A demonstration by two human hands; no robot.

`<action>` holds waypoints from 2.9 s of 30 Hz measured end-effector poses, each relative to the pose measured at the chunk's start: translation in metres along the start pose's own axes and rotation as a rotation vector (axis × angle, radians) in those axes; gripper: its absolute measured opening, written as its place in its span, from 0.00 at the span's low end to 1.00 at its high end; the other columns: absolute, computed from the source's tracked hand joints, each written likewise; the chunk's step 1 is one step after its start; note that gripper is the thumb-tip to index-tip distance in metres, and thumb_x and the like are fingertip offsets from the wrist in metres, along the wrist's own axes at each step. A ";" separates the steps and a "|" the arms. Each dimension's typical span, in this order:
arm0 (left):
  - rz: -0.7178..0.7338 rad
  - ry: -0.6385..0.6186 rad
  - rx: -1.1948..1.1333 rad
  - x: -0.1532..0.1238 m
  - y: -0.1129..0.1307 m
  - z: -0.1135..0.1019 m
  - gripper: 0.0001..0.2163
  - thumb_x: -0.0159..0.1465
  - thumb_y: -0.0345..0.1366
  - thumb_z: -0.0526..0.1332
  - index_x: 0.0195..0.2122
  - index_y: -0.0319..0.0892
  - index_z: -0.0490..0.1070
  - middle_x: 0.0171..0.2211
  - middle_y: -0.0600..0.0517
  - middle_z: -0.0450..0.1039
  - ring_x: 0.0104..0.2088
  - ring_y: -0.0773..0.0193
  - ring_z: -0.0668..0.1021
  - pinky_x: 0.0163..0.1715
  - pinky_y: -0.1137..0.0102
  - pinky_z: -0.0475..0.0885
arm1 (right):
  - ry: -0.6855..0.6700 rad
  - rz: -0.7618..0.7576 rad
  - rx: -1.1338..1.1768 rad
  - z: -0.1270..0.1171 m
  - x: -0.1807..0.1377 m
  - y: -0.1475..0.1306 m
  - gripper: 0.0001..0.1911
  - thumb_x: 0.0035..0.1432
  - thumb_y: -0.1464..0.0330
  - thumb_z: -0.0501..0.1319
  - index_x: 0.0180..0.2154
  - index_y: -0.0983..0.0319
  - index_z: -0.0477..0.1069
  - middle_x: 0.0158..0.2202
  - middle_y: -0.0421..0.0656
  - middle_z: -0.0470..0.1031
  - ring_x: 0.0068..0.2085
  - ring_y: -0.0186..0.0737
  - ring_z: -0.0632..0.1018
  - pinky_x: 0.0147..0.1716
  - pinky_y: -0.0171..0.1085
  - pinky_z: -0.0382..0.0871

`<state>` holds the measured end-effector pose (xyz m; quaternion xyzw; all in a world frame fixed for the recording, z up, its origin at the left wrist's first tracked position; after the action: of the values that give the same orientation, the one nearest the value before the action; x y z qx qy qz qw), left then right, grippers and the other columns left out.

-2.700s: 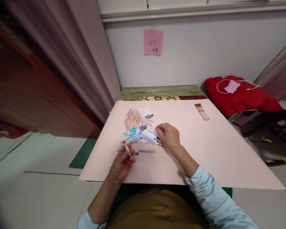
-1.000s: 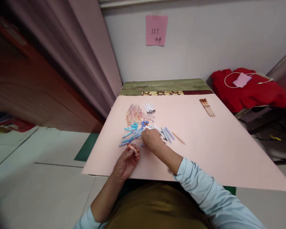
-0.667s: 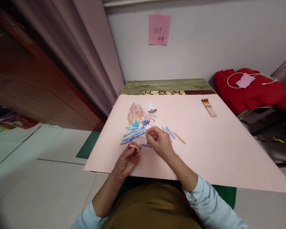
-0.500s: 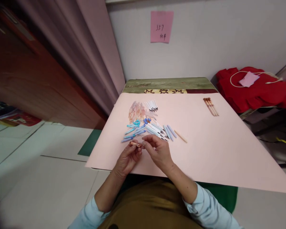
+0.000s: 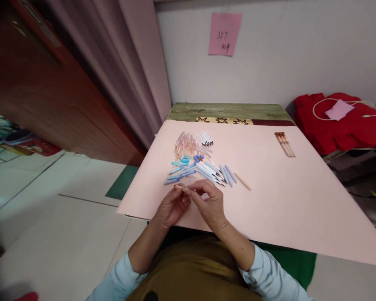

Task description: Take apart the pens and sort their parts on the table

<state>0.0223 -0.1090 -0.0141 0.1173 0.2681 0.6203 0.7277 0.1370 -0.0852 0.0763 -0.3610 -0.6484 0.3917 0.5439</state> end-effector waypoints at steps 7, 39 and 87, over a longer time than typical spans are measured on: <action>-0.003 0.027 -0.078 -0.001 0.002 -0.003 0.08 0.55 0.32 0.71 0.31 0.37 0.72 0.28 0.53 0.72 0.27 0.72 0.72 0.30 0.76 0.68 | -0.049 -0.043 -0.057 0.007 -0.001 -0.011 0.06 0.57 0.67 0.67 0.38 0.59 0.78 0.33 0.41 0.77 0.31 0.35 0.75 0.32 0.35 0.72; -0.030 0.072 -0.188 -0.002 0.005 -0.010 0.07 0.55 0.29 0.68 0.31 0.40 0.70 0.29 0.50 0.75 0.21 0.72 0.69 0.21 0.76 0.61 | -0.601 -0.075 -1.154 0.019 0.034 0.057 0.11 0.66 0.67 0.55 0.38 0.61 0.76 0.38 0.46 0.77 0.38 0.39 0.75 0.32 0.36 0.57; 0.022 0.044 0.033 -0.003 0.002 0.002 0.08 0.53 0.30 0.72 0.30 0.37 0.74 0.35 0.49 0.77 0.33 0.69 0.77 0.36 0.74 0.72 | -0.411 0.083 -0.743 0.011 0.017 -0.013 0.08 0.55 0.62 0.64 0.26 0.57 0.77 0.24 0.37 0.77 0.24 0.33 0.73 0.25 0.33 0.58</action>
<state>0.0211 -0.1106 -0.0108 0.1189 0.2930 0.6261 0.7128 0.1234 -0.0767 0.0939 -0.4728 -0.8253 0.2167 0.2201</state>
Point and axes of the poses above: each hand's wrist, its own x-axis towards the middle knuckle, its own z-axis out of the palm, y = z × x, the point moved 10 cm from there along x, towards the middle knuckle
